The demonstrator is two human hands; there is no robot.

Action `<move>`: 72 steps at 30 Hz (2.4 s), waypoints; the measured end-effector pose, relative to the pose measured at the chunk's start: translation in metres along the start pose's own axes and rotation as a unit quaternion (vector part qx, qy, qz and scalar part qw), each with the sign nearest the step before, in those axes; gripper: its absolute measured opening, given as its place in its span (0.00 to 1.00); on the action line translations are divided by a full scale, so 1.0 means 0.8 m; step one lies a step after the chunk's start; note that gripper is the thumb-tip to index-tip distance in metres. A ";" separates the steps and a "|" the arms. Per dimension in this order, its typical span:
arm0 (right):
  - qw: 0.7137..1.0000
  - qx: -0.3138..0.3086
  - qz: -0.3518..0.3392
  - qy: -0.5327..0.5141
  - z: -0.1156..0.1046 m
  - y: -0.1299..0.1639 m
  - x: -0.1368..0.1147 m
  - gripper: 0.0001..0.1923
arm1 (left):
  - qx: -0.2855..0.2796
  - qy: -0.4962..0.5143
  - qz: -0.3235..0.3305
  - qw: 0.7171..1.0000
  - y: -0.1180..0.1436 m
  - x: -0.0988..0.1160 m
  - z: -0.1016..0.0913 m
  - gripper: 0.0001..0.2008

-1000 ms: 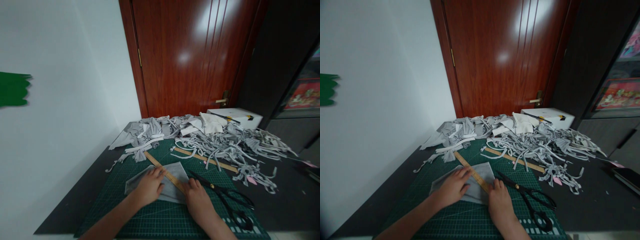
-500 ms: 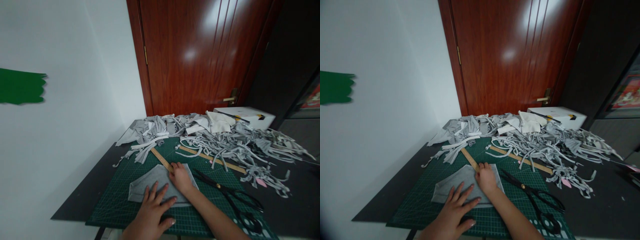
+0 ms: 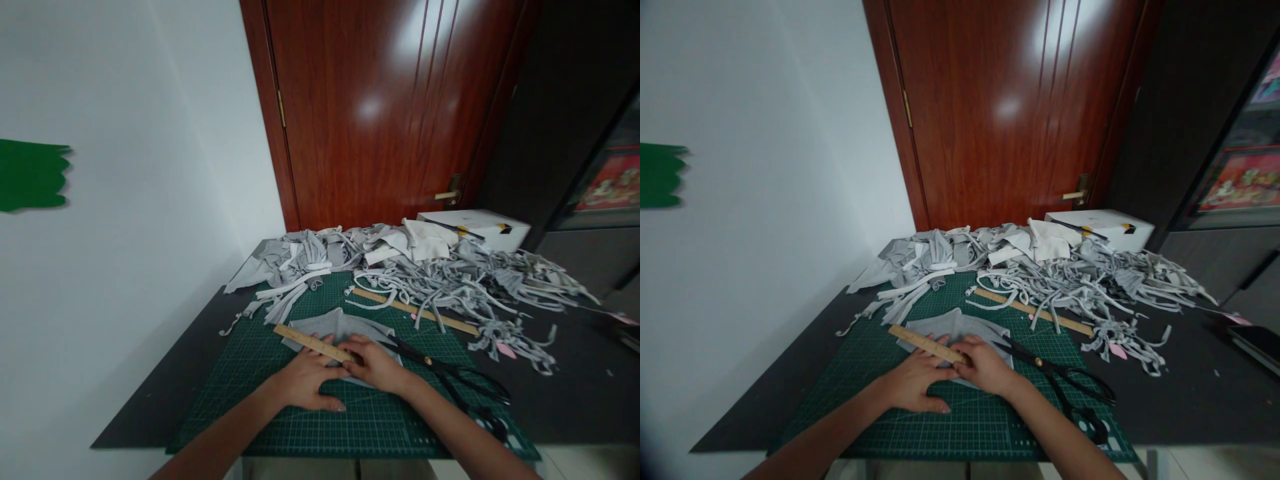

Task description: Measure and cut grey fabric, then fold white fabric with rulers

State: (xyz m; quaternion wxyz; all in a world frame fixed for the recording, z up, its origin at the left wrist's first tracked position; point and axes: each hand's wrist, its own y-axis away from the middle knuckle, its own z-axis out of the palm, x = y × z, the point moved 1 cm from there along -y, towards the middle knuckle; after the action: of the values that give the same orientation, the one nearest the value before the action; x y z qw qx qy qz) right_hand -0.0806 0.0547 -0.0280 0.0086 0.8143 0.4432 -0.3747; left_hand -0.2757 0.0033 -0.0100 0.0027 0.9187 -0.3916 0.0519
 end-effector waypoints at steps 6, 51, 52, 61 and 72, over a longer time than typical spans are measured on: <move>0.999 -0.032 -0.017 0.033 -0.010 -0.004 0.003 0.12 | 0.068 -0.074 -0.130 0.986 0.040 0.051 0.018 0.24; 0.907 0.190 0.232 0.298 -0.141 0.213 0.150 0.17 | 0.068 -0.095 -0.079 0.990 0.034 0.030 0.020 0.29; 0.903 0.190 0.234 0.307 -0.149 0.220 0.160 0.17 | 0.073 -0.097 -0.079 0.989 0.034 0.030 0.020 0.29; 0.886 0.170 0.262 0.342 -0.186 0.199 0.182 0.21 | 0.067 -0.101 -0.076 0.990 0.035 0.039 0.019 0.30; 0.925 -0.009 0.250 0.287 -0.183 0.061 0.192 0.15 | 0.046 -0.065 -0.086 0.993 0.039 0.051 0.014 0.31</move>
State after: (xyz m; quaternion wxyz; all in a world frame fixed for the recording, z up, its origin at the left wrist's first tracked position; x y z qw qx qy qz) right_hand 0.0934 0.1860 -0.0331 -0.0186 0.9713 0.2118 -0.1069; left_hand -0.2690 -0.0478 -0.0180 -0.0605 0.9495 -0.3077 0.0093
